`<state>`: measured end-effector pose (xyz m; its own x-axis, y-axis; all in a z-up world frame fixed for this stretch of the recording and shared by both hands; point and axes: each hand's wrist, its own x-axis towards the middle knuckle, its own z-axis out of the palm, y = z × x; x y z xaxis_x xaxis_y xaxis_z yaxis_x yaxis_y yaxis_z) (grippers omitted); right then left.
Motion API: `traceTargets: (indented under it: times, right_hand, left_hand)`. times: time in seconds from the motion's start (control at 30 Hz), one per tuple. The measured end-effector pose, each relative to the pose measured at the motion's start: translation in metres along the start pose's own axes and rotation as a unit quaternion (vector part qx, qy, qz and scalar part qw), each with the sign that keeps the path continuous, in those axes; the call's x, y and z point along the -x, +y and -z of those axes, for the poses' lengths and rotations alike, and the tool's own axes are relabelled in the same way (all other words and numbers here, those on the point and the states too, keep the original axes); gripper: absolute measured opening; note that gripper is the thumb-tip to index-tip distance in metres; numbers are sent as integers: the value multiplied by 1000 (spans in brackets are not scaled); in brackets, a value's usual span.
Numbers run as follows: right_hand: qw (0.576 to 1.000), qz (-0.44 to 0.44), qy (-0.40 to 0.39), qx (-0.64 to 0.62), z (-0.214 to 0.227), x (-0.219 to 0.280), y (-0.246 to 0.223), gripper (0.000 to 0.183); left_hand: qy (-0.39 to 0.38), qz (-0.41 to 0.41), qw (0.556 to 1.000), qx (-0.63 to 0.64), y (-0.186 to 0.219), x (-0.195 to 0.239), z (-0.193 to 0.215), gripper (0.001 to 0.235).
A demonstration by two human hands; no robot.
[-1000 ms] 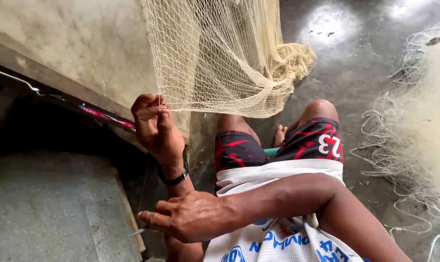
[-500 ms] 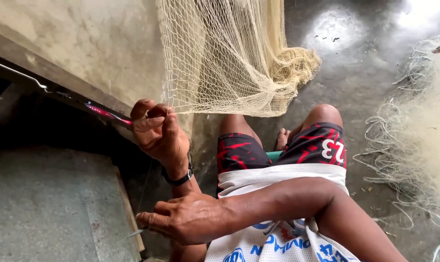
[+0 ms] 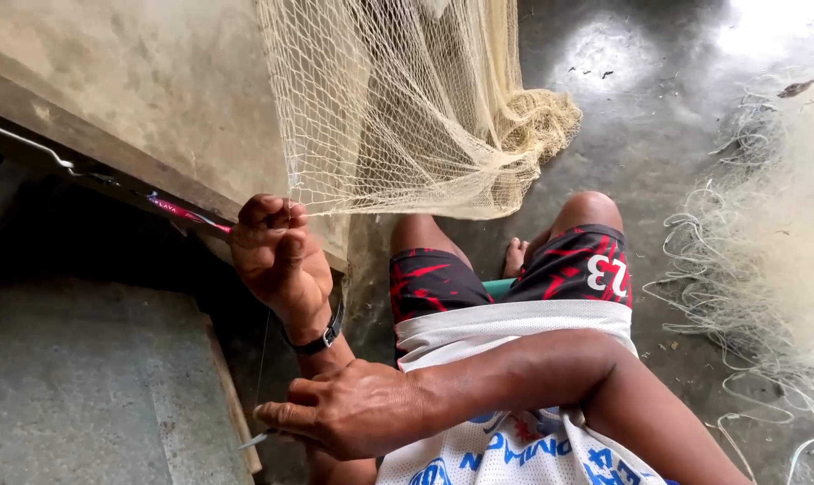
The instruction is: The person sits on a low stool and uses a small knife to cut and manipulate the mesh of a large fishing net. They repeatedly pull threads, cut sections, and adjust the net's position while working on a specific area.
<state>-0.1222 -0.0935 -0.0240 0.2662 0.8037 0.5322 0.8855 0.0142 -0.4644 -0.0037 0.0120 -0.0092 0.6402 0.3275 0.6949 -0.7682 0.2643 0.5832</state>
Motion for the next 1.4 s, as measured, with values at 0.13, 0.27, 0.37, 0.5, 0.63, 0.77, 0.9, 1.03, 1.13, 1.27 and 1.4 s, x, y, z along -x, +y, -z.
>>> traceTargets:
  times: [0.13,0.27,0.37,0.5,0.63,0.77,0.9,1.03,1.13,1.27,1.4]
  right_hand:
    - [999,2,-12,-43,18,6,-8,46]
    - [970,-9,-69,-232,79,20,1,43]
    - [952,19,97,-291,102,38,53,62]
    - [965,-101,203,-132,129,36,82,42]
    - [921,-173,331,-111,117,26,113,33]
    - [899,-180,379,-126,107,17,124,30]
    - [886,-183,402,-142,108,12,120,26]
    - [879,-190,413,-143,110,8,117,25]
    - [871,-181,428,-161,109,7,116,26]
    - [873,-168,430,-160,109,10,112,25]
    - [869,-156,442,-158,106,5,111,25]
  left_hand:
    - [-20,12,999,32,5,-5,1,19]
    - [-37,44,996,65,12,-11,4,19]
    - [-74,-17,997,-1,4,-16,13,24]
    - [-100,-47,993,-31,8,-19,6,22]
    - [-112,-50,990,-62,13,-21,0,22]
    - [-113,-45,990,-68,14,-19,3,24]
    - [-138,-61,986,-66,15,-21,2,20]
    - [-155,-45,985,-59,16,-21,-6,18]
    - [-160,-39,984,-61,18,-21,-9,19]
    - [-171,-41,981,-80,18,-22,-7,19]
    - [-177,-49,978,-98,23,-22,-11,18]
